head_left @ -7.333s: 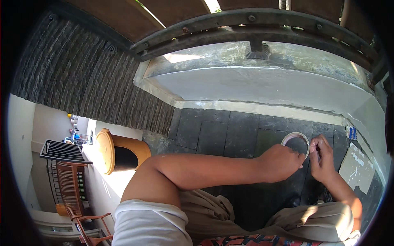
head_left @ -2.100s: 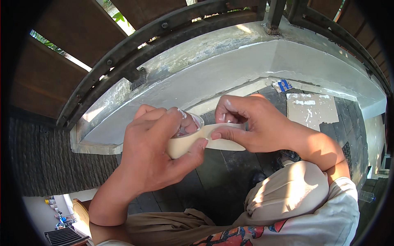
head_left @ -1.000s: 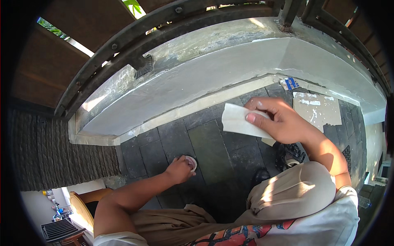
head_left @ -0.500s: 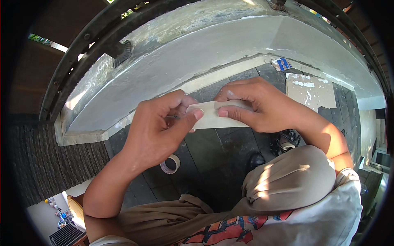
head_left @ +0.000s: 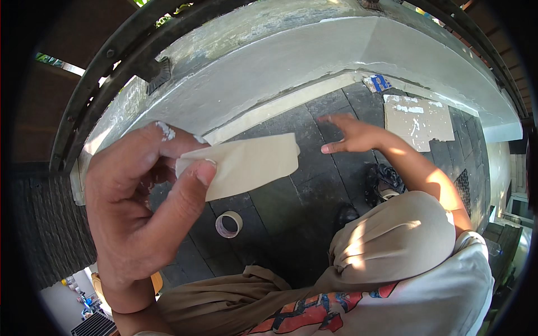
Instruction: Applying masking tape to the bottom edge of an outdoor wall before painting.
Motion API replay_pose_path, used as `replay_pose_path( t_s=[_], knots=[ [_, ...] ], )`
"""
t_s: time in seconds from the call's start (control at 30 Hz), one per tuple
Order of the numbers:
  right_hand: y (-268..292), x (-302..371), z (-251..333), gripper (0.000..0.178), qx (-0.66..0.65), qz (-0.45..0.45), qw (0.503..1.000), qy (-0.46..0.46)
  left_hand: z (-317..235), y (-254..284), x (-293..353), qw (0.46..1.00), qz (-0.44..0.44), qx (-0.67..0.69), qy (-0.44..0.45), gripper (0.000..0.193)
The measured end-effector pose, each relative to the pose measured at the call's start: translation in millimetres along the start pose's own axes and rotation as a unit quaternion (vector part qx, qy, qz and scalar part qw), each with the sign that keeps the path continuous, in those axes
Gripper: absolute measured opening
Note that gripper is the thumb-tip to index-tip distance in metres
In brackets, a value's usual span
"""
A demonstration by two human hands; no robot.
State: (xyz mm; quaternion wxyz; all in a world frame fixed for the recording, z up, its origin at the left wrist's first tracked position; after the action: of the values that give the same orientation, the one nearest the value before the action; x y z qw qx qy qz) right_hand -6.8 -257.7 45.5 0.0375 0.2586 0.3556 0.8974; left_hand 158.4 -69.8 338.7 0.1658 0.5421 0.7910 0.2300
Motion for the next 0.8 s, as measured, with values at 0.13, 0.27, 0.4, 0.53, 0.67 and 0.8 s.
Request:
replay_pose_path(
  t_s=[0.13,0.27,0.4,0.53,0.67,0.8],
  knots=[
    [-68.3,-23.0,-30.6,0.09,-0.245,-0.035,0.968,-0.028,-5.4,10.2,6.0,0.997,-0.07,0.016,-0.011,0.012],
    [-84.8,-58.4,-1.1,0.092,-0.186,-0.084,0.979,0.022,-15.7,26.9,22.0,0.987,-0.142,0.057,-0.05,0.019],
    [-111.6,-94.3,41.0,0.094,-0.137,-0.036,0.988,0.058,-34.9,47.6,35.7,0.969,-0.207,0.079,-0.106,0.026],
    [-137.0,-106.0,86.0,0.079,-0.451,0.069,0.889,0.032,-28.5,71.6,45.6,0.973,-0.171,0.113,-0.102,0.027],
    [-144.7,-119.2,68.6,0.05,-0.569,0.074,0.819,0.002,16.5,106.4,43.2,0.979,-0.195,0.055,-0.036,0.024],
    [-105.8,-80.2,-12.0,0.027,-0.504,-0.03,0.859,-0.084,110.7,102.8,30.1,0.98,-0.135,0.021,0.147,0.016]
  ],
)
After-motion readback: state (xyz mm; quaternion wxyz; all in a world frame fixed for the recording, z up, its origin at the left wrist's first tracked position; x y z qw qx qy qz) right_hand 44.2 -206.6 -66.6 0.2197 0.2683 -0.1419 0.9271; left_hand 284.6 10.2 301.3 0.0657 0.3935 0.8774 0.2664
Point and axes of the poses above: each hand's wrist, its own x-axis away from the middle knuckle, its own y-axis out of the back of the hand, z = x × y, the point moved 10 cm from there along -x, towards the middle knuckle, and after that the axes turned 2 degrees about x, right-handed, at the moved point
